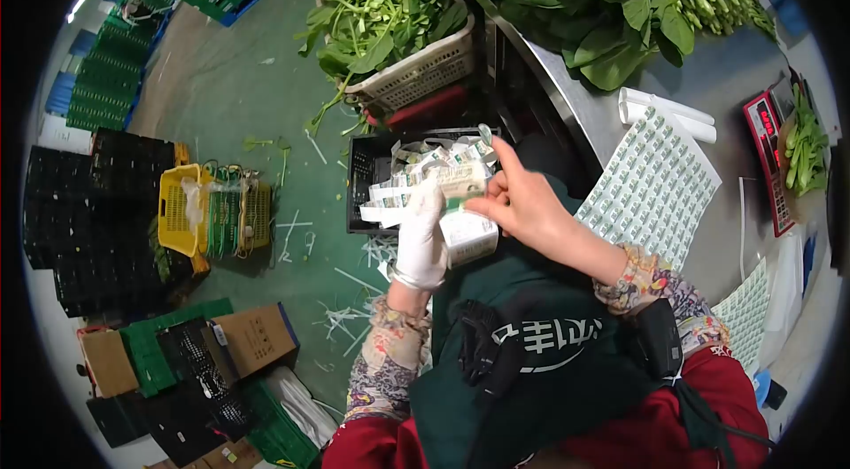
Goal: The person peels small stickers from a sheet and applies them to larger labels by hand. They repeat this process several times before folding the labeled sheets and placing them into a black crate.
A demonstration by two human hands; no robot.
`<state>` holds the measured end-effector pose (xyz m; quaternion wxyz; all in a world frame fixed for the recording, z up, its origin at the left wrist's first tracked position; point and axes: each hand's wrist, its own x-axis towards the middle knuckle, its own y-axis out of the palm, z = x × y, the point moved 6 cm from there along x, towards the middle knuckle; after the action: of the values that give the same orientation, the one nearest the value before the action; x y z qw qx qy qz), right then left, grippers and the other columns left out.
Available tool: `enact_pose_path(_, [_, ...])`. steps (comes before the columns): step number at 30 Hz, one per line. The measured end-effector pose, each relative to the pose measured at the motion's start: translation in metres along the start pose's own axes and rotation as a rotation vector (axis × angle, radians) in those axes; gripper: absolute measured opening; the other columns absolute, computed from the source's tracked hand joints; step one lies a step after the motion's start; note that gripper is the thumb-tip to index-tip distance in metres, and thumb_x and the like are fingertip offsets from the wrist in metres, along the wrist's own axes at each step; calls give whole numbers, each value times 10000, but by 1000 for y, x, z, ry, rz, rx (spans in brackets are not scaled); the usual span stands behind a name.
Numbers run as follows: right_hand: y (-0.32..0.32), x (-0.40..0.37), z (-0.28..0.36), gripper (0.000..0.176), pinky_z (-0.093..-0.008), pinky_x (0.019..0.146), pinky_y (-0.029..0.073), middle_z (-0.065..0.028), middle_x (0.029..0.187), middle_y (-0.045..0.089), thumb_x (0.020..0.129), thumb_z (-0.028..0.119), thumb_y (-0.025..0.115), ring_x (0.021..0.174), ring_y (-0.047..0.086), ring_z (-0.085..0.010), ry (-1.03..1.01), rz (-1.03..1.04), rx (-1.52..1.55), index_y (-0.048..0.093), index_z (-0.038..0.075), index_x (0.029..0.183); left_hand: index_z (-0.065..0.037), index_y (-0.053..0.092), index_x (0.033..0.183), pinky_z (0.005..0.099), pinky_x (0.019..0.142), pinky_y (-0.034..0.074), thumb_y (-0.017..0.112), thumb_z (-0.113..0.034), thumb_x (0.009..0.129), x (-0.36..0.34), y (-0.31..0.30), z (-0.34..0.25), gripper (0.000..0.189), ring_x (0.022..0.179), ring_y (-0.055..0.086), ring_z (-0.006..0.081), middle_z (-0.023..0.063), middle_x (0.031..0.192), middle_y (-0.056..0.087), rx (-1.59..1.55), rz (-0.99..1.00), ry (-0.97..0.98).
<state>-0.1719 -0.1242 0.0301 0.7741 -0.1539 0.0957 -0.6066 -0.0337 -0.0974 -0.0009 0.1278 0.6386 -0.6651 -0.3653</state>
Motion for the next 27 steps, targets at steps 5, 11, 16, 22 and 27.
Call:
enact_pose_path(5, [-29, 26, 1, 408, -182, 421, 378, -18, 678, 553, 878, 96, 590, 509, 503, -47, 130, -68, 305, 386, -20, 1211, 7, 521, 1174, 265, 754, 517, 544, -269, 925, -11, -14, 18, 372, 893, 621, 132, 82, 1054, 621, 364, 58, -171])
enact_pose_path(11, [5, -7, -1, 263, -219, 446, 429, -53, 635, 620, 878, 212, 609, 501, 567, -73, 337, 163, 345, 619, -39, 800, 19, 581, 1071, 252, 686, 523, 487, -282, 957, -2, -22, 10, 336, 785, 632, 123, 77, 939, 647, 304, -92, -15])
enact_pose_path(16, [11, -8, -15, 304, -233, 401, 415, -49, 554, 605, 868, 243, 622, 471, 572, -86, 249, 136, 127, 626, -11, 702, 26, 610, 999, 247, 666, 486, 496, -178, 946, -9, -18, -3, 240, 795, 582, 97, 65, 894, 627, 754, -169, 234])
enact_pose_path(22, [-42, -17, -16, 268, -359, 596, 486, -84, 587, 612, 859, 300, 602, 571, 610, -280, -2, 85, -231, 656, 53, 767, 46, 610, 1024, 252, 645, 462, 508, -254, 946, 6, -23, 22, 326, 713, 576, 95, 67, 890, 636, 434, -156, 54])
enact_pose_path(27, [-199, -41, -50, 345, -399, 840, 434, -165, 998, 592, 796, 239, 660, 951, 544, -332, -70, -546, -543, 589, -18, 1014, -14, 663, 810, 299, 567, 476, 556, -304, 921, 18, -54, 17, 329, 596, 596, 142, 30, 691, 643, 949, -291, 1])
